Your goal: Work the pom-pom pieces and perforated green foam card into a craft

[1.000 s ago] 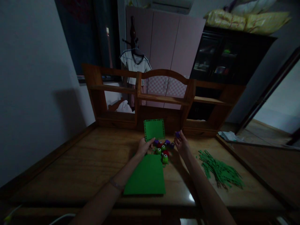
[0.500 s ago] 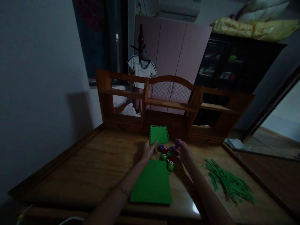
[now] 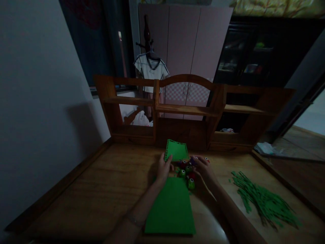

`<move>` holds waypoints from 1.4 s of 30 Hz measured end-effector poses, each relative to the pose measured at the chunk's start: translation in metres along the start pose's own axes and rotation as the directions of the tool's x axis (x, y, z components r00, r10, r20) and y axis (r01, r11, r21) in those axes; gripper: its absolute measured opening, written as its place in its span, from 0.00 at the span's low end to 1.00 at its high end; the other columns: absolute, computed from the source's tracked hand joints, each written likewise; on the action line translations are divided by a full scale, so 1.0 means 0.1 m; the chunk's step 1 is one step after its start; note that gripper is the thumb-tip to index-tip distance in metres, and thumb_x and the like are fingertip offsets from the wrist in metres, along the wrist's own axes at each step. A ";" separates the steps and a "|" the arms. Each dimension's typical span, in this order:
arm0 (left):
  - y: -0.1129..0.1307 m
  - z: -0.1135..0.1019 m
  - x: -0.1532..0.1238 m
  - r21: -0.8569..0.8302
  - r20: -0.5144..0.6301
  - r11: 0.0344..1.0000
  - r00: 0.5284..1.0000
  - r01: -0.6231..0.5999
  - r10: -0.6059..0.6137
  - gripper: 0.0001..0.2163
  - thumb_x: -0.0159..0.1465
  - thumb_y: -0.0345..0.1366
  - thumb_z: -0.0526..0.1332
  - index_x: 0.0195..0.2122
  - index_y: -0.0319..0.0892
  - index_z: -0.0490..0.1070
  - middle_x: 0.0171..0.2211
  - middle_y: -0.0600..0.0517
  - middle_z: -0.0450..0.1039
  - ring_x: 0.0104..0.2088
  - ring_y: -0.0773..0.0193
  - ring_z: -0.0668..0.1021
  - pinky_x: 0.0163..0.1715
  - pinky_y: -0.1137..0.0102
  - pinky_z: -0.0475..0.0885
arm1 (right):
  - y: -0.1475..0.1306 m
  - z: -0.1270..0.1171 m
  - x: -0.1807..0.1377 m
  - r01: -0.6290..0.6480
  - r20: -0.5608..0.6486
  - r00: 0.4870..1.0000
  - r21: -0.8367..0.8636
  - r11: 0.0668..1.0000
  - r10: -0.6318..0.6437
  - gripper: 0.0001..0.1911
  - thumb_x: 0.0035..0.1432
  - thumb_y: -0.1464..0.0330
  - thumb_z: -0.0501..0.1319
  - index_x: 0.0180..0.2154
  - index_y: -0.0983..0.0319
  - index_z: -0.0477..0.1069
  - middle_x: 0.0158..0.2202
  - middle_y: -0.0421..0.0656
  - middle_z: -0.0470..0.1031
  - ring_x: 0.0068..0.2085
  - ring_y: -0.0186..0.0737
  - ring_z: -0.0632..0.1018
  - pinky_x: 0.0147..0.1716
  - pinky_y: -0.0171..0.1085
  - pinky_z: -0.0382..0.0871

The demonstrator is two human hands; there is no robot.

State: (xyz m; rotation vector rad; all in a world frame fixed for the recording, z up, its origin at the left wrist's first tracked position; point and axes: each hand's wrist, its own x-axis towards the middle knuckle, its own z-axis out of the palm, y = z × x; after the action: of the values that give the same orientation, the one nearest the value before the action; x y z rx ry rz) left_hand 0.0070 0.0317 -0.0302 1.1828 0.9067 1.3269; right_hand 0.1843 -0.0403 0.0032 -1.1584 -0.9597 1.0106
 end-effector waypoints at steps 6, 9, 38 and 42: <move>-0.05 0.05 0.01 0.024 -0.023 0.997 0.997 0.067 -0.067 0.22 0.56 0.50 0.60 0.45 0.41 0.61 0.30 0.54 0.70 0.13 0.75 0.67 0.11 0.78 0.59 | -0.11 0.11 -0.09 0.086 0.024 0.996 -0.131 0.988 -0.084 0.19 0.52 0.53 0.63 0.37 0.61 0.74 0.33 0.45 0.76 0.33 0.41 0.75 0.32 0.36 0.68; -0.03 0.08 -0.01 0.024 -0.057 0.991 0.990 0.133 -0.132 0.24 0.56 0.50 0.60 0.48 0.41 0.60 0.27 0.55 0.70 0.13 0.73 0.68 0.12 0.77 0.59 | -0.13 0.08 -0.07 0.141 -0.021 0.989 -0.188 0.972 -0.147 0.19 0.53 0.54 0.62 0.37 0.62 0.74 0.35 0.46 0.76 0.37 0.44 0.75 0.34 0.36 0.68; 0.04 0.13 0.01 0.168 -0.053 0.986 0.998 0.024 -0.015 0.20 0.60 0.52 0.56 0.47 0.45 0.59 0.24 0.56 0.69 0.15 0.71 0.67 0.14 0.77 0.58 | -0.20 0.01 -0.04 0.272 -0.037 0.922 -0.645 0.715 -0.384 0.16 0.56 0.56 0.60 0.42 0.58 0.69 0.35 0.45 0.75 0.34 0.44 0.75 0.32 0.38 0.66; 0.31 0.18 -0.01 0.304 0.036 0.948 0.996 -0.090 0.083 0.15 0.61 0.49 0.56 0.41 0.44 0.64 0.21 0.55 0.67 0.15 0.70 0.67 0.15 0.76 0.57 | -0.26 -0.05 -0.01 0.358 0.008 0.887 -0.641 0.679 -0.461 0.16 0.56 0.57 0.60 0.43 0.58 0.67 0.37 0.46 0.74 0.35 0.44 0.75 0.34 0.39 0.66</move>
State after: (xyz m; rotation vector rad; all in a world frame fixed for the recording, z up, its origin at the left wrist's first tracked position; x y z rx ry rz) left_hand 0.0171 0.0249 0.0029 1.4876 1.0822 1.2689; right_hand 0.1923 -0.0450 0.0285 -1.4450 -1.4140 0.2035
